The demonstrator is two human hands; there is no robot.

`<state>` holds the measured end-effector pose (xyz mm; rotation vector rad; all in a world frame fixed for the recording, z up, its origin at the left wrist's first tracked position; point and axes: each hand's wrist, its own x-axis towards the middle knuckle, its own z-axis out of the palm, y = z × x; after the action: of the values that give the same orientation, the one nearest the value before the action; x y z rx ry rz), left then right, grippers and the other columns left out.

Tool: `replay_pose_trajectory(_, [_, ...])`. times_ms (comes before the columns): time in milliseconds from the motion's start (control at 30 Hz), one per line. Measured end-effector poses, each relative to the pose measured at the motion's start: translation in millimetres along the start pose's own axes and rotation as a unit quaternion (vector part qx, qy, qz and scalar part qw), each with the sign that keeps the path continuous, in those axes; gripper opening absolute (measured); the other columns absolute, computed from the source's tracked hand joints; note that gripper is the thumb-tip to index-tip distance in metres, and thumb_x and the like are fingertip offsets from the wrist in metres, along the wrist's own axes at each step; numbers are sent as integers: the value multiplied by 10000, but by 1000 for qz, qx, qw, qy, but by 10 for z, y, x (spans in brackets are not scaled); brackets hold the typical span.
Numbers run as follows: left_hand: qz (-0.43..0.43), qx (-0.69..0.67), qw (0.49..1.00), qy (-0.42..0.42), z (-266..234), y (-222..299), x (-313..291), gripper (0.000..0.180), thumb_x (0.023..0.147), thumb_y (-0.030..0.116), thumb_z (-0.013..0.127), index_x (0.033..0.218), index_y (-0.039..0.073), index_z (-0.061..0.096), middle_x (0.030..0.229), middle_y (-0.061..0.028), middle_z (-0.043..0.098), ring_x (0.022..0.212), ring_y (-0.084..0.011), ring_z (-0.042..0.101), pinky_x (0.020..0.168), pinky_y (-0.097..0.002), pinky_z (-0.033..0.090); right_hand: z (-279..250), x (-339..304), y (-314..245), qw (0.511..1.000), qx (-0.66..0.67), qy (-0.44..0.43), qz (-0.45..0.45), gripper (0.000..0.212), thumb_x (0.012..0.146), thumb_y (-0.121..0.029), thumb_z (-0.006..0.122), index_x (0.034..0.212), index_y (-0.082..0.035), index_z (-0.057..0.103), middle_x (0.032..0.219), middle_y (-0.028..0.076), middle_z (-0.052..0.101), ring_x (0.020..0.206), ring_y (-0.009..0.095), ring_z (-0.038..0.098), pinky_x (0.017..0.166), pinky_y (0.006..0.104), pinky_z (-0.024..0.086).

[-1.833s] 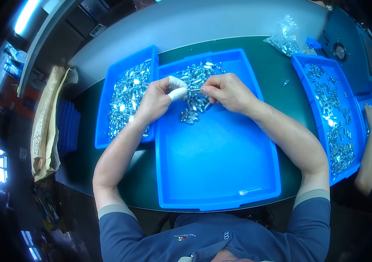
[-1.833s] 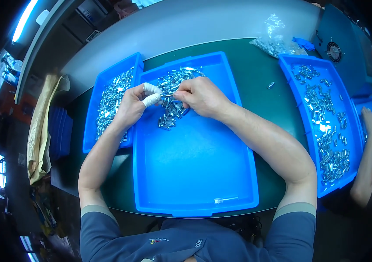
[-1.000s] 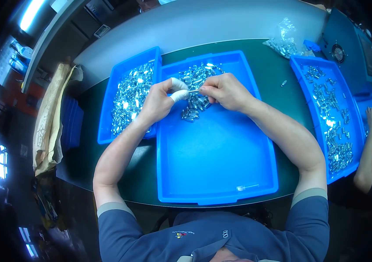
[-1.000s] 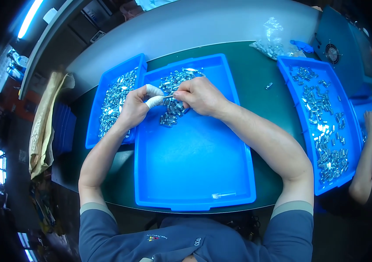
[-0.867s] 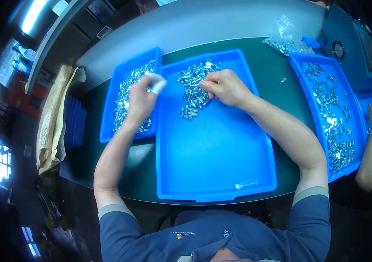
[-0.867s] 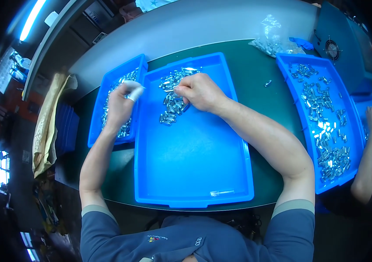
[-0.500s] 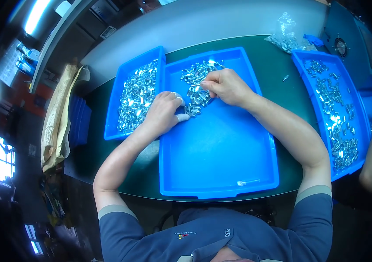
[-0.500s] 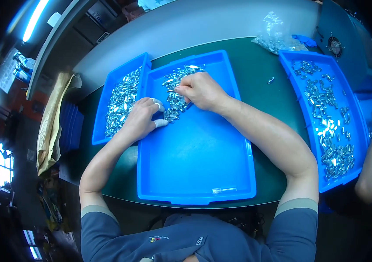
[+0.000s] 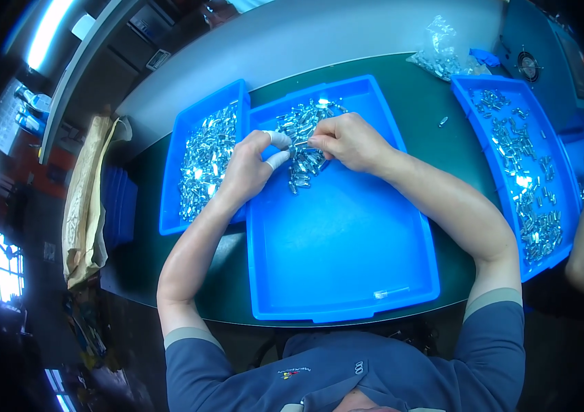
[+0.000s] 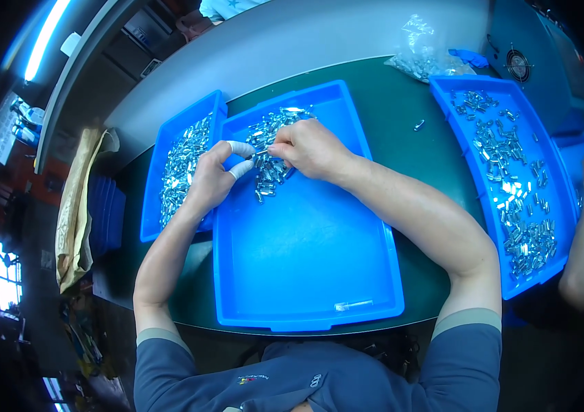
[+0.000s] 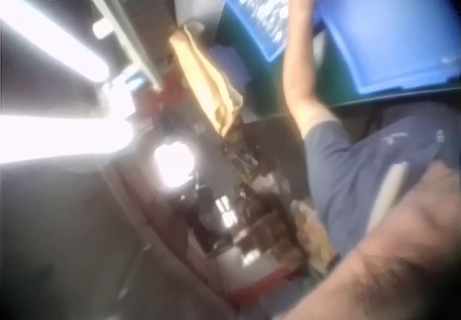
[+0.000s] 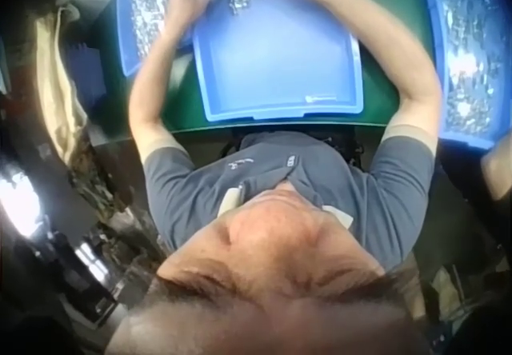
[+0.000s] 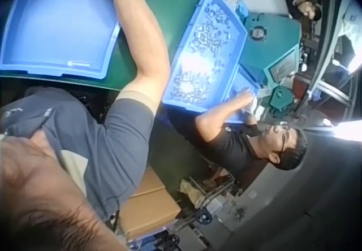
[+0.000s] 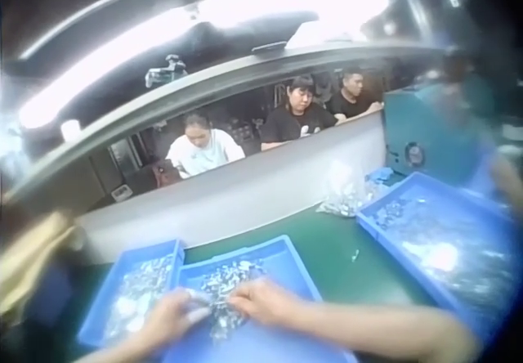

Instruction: The person assembles small hardware components by manually attaching metal clips to plastic bases.

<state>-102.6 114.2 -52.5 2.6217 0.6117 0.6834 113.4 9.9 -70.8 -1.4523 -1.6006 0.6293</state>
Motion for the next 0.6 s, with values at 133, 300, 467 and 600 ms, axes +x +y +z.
replay_pose_trajectory(133, [13,-6,1000,2,-12,26,-4,244,808,55,799,1035,43,712,1014,-105,709,972,-260,682,868,-358,529,7,-1,-28,1000,-4,-14,10,230,959,-222,650,885,-17,725,675,54,666,618,136,610,580,324,480])
replay_pose_trajectory(300, [64,12,998,14,-1,17,-4,251,782,28,802,1017,51,719,984,-103,701,947,-271,676,834,-369,538,26,-9,-39,999,-45,4,-22,228,951,-221,653,864,-23,725,651,63,661,590,156,615,572,338,482])
replay_pose_trajectory(467, [110,43,993,28,9,41,-4,260,763,11,801,1007,54,720,951,-105,693,915,-280,666,808,-379,540,28,8,-42,999,-47,-3,-9,267,941,-250,650,816,-25,720,633,66,661,576,161,612,568,345,481])
replay_pose_trajectory(600, [126,53,990,19,6,70,-56,251,768,6,794,1003,59,722,934,-104,695,909,-278,665,801,-382,537,41,-25,-21,999,-4,-33,19,299,945,-270,636,796,-24,717,639,59,671,576,153,610,567,344,480])
